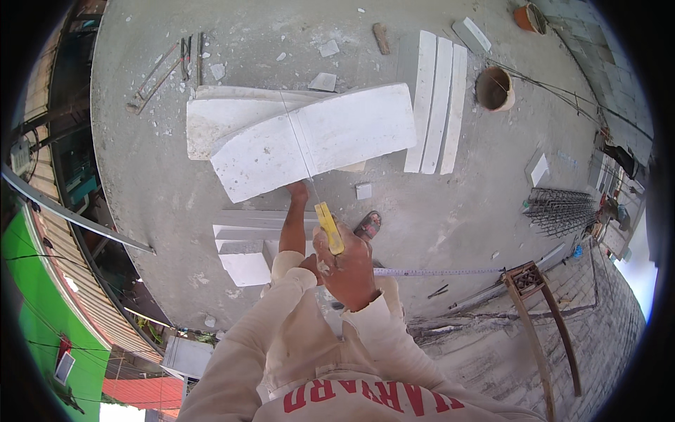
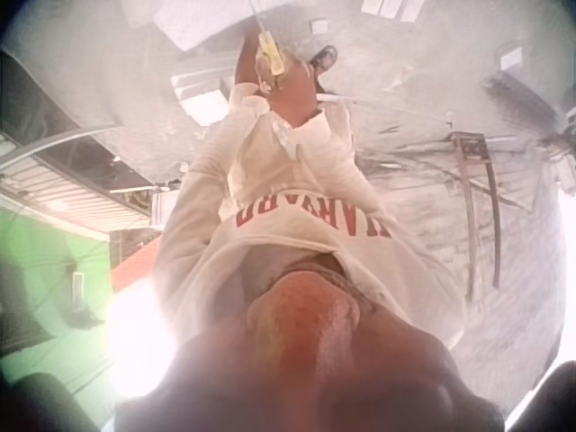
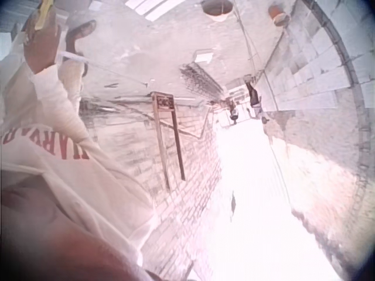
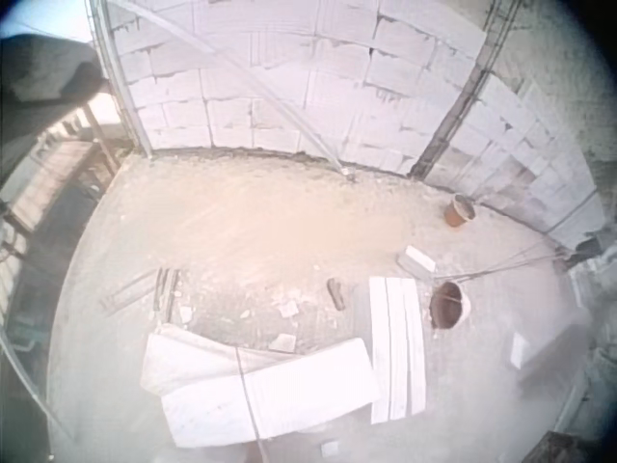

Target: The person measures and cuts white foam blocks using a tape measure and a hand saw. They then apply mortar to the blocks and install them onto a curved wall structure, securing them with wire ties.

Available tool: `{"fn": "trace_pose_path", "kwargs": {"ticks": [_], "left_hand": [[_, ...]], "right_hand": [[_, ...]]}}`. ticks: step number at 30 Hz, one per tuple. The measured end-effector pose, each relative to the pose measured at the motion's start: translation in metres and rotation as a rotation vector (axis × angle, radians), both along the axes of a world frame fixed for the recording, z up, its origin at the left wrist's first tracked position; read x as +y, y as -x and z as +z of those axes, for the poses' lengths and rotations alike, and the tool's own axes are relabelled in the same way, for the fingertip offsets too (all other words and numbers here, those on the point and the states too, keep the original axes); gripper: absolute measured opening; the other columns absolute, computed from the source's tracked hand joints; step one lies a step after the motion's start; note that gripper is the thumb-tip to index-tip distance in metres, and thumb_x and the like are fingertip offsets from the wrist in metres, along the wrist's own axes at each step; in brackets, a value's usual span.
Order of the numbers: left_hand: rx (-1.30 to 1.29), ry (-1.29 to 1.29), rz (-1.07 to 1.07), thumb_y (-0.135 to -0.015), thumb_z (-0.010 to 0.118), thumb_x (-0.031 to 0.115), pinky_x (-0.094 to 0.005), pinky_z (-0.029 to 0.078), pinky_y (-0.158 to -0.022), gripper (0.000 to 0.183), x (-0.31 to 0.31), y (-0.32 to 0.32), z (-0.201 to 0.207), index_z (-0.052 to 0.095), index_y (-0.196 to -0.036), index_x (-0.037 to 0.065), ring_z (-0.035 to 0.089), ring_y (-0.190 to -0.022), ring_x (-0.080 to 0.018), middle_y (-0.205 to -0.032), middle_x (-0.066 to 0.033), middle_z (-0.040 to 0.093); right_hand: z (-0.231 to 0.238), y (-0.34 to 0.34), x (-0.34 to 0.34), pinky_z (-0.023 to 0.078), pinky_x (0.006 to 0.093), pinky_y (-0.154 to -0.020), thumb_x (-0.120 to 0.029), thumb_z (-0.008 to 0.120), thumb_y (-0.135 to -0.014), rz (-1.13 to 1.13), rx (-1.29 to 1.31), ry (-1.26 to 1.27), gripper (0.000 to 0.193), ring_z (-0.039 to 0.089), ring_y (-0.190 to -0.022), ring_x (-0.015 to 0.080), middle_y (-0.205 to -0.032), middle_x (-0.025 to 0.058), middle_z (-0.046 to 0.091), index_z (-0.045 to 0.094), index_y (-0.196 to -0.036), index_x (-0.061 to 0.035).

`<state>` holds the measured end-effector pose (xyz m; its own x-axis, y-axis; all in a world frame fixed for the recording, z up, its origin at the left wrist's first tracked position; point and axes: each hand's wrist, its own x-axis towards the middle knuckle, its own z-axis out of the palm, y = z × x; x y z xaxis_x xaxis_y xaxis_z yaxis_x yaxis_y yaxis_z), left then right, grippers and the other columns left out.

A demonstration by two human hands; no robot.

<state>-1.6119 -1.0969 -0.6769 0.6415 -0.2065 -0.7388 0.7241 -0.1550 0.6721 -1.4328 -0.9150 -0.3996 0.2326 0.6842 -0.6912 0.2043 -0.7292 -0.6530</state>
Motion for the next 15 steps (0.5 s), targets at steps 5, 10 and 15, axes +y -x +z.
{"fn": "trace_pose_path", "kwargs": {"ticks": [5, 10, 15], "left_hand": [[0.105, 0.024, -0.089, -0.088, 0.063, 0.056, -0.0476, 0.048, -0.104, 0.072, 0.028, 0.018, 0.01, 0.053, -0.138, 0.004, 0.06, -0.12, -0.0437, -0.134, -0.0239, 0.061], [0.22, -0.069, 0.093, -0.09, 0.064, 0.051, -0.0475, 0.047, -0.106, 0.077, 0.022, -0.012, 0.03, 0.045, -0.143, -0.002, 0.059, -0.122, -0.044, -0.137, -0.0259, 0.057], [0.2, -0.133, 0.312, -0.092, 0.065, 0.046, -0.0474, 0.045, -0.107, 0.083, 0.007, -0.086, 0.027, 0.038, -0.148, -0.008, 0.057, -0.124, -0.0442, -0.14, -0.0279, 0.054]], "right_hand": [[-0.011, 0.002, -0.013, 0.052, 0.0386, -0.062, -0.014, 0.064, -0.097, -0.126, -0.052, -0.13, 0.031, 0.066, -0.061, 0.0308, -0.071, 0.014, 0.067, 0.061, -0.121, 0.0072], [-0.016, 0.001, -0.024, 0.053, 0.0427, -0.065, -0.011, 0.064, -0.093, -0.092, 0.006, -0.076, 0.039, 0.069, -0.067, 0.0348, -0.073, 0.0152, 0.067, 0.057, -0.127, 0.0068], [-0.003, -0.025, -0.015, 0.056, 0.0457, -0.066, -0.016, 0.065, -0.088, -0.154, 0.094, -0.03, 0.051, 0.071, -0.073, 0.0374, -0.075, 0.0157, 0.069, 0.053, -0.133, 0.0066]]}}
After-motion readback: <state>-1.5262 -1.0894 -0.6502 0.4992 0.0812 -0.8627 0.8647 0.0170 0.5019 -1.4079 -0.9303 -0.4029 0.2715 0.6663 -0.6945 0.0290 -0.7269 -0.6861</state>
